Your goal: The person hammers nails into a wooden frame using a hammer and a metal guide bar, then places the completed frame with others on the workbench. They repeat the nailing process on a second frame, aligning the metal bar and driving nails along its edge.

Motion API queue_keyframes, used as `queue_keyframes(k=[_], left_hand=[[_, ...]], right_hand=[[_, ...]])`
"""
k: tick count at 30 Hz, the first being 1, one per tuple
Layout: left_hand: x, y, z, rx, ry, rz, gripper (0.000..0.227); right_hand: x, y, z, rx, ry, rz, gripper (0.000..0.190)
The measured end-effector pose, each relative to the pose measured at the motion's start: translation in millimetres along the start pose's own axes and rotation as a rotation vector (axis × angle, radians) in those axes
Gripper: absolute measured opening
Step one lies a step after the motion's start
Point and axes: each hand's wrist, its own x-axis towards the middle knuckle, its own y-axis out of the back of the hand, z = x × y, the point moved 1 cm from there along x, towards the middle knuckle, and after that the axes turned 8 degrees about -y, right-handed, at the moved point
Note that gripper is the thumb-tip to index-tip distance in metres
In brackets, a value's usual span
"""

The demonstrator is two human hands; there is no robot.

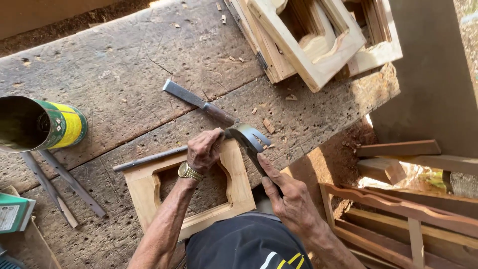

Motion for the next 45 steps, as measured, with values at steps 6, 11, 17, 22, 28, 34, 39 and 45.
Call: queue_keyframes(k=[6, 11, 17, 22, 28, 34, 39, 45], left_hand=[[-7.9, -2.8, -5.4, 0.048, -0.019, -0.021, 0.014], [-20.5, -11.8, -16.4, 0.03, -0.111, 0.012, 0.016], [-1.1, -3.0, -4.7, 0.031, -0.046, -0.015, 0.014], [-17.9, -7.7, -14.2, 0.038, -0.05, -0.028, 0.029], [-19.9, -8.3, -14.0, 0.063, 0.011, -0.017, 0.025], [26.4, 58.6, 22.7, -0.268, 0.485, 0.152, 0.01], [11.8, 106.9, 14.1, 0.015, 0.336, -0.014, 0.02], [-17.8, 125.5, -9.7, -0.017, 0.421, -0.021, 0.016]], right_hand=[[-19.7, 22.0, -6.4, -0.006, 0.332, 0.219, 0.067], [18.7, -3.7, 8.4, -0.16, 0.027, 0.031, 0.05], [-15.8, 24.9, -24.3, -0.027, 0.293, 0.236, 0.057], [19.6, -21.9, 17.2, -0.485, 0.064, -0.019, 0.061], [-37.2, -3.3, 24.4, 0.024, 0.051, 0.1, 0.065], [-48.3, 12.3, 11.1, 0.065, 0.048, 0.203, 0.059], [-44.2, -0.5, 11.8, 0.075, -0.126, 0.104, 0.054], [-43.1, -30.2, 14.2, 0.109, -0.178, -0.019, 0.057]])
